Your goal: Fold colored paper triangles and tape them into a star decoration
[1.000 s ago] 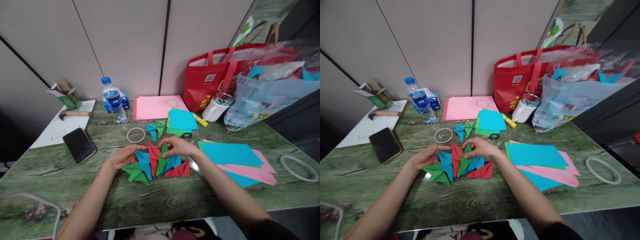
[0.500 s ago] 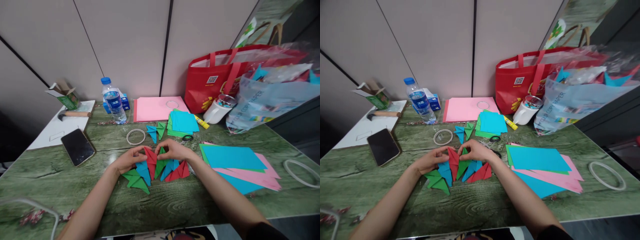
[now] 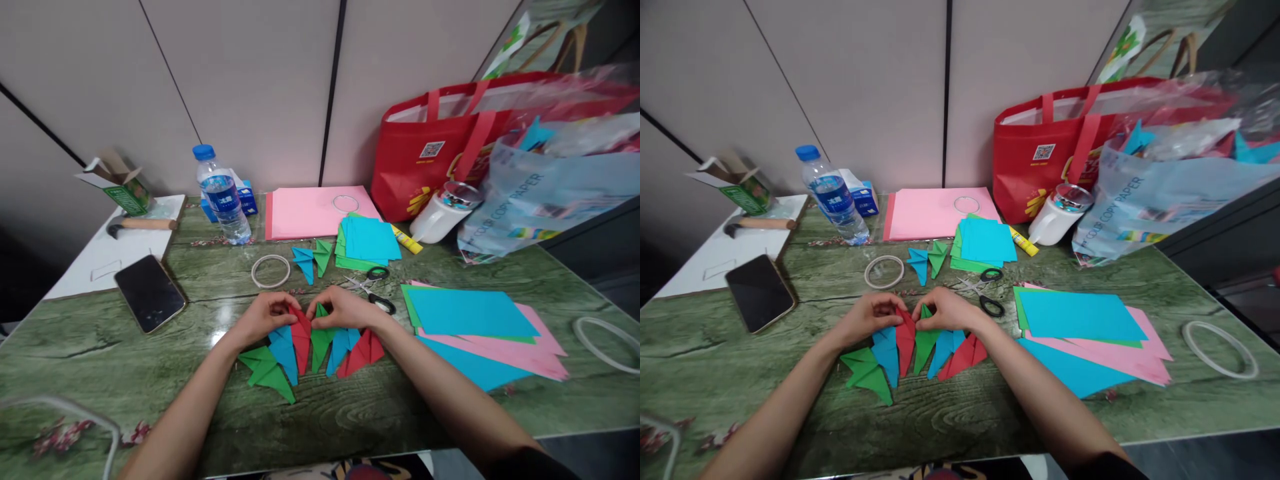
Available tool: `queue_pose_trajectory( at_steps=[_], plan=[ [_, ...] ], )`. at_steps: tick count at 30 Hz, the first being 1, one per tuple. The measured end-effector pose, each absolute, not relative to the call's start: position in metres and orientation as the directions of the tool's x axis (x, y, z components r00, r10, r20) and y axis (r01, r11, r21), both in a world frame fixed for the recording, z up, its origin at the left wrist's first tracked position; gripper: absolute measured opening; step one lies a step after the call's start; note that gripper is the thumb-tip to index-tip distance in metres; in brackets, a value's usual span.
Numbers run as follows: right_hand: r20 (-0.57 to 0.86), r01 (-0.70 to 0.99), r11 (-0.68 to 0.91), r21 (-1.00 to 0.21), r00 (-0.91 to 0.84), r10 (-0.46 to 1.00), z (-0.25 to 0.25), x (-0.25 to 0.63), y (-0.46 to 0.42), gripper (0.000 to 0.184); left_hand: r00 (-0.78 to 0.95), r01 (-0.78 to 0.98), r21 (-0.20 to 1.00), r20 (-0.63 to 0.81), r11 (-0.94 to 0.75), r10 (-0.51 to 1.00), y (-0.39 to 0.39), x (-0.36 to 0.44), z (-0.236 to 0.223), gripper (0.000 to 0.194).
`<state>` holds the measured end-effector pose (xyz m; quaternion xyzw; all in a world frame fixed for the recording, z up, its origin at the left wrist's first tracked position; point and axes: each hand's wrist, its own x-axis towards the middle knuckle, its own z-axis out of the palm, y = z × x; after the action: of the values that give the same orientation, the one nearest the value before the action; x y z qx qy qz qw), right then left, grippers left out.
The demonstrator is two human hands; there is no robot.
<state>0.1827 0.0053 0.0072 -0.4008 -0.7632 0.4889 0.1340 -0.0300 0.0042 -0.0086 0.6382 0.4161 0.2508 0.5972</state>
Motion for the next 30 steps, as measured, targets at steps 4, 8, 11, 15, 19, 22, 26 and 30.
queue_pose_trajectory(
  at_steps=[4,8,11,15,19,22,26,30],
  plan=[
    [-0.189,0.511,0.223,-0.83,-0.634,0.749,0.001,0.181,0.005,0.019,0.528,0.229,0.973,-0.13,0.006,0.839,0.002,-0.028,-0.007,0.013],
    [-0.168,0.513,0.233,-0.826,-0.62,0.766,-0.002,0.18,0.005,0.023,0.517,0.224,0.973,-0.067,-0.06,0.853,0.001,-0.026,-0.005,0.01],
    [-0.156,0.506,0.239,-0.829,-0.619,0.77,-0.002,0.18,0.006,0.017,0.509,0.263,0.963,-0.083,-0.063,0.857,0.002,-0.027,-0.006,0.017],
    [-0.156,0.46,0.206,-0.864,-0.633,0.758,0.0,0.183,0.006,0.015,0.553,0.255,0.962,-0.063,-0.097,0.831,0.002,-0.028,-0.009,0.011],
    [-0.182,0.463,0.224,-0.858,-0.682,0.709,0.007,0.187,0.005,0.024,0.576,0.293,0.927,0.025,-0.235,0.817,0.001,-0.029,-0.011,0.005],
    [-0.219,0.496,0.206,-0.844,-0.667,0.712,0.011,0.188,0.004,0.023,0.605,0.402,0.798,0.136,-0.448,0.785,0.001,-0.03,-0.012,0.007],
    [-0.241,0.541,0.172,-0.823,-0.608,0.756,0.011,0.185,0.001,0.021,0.685,0.481,0.573,0.226,-0.664,0.692,0.0,-0.031,-0.011,0.008],
    [-0.224,0.621,0.215,-0.754,-0.55,0.805,0.009,0.181,-0.002,0.023,0.744,0.457,0.544,0.2,-0.704,0.638,0.001,-0.031,-0.009,0.011]
  ],
)
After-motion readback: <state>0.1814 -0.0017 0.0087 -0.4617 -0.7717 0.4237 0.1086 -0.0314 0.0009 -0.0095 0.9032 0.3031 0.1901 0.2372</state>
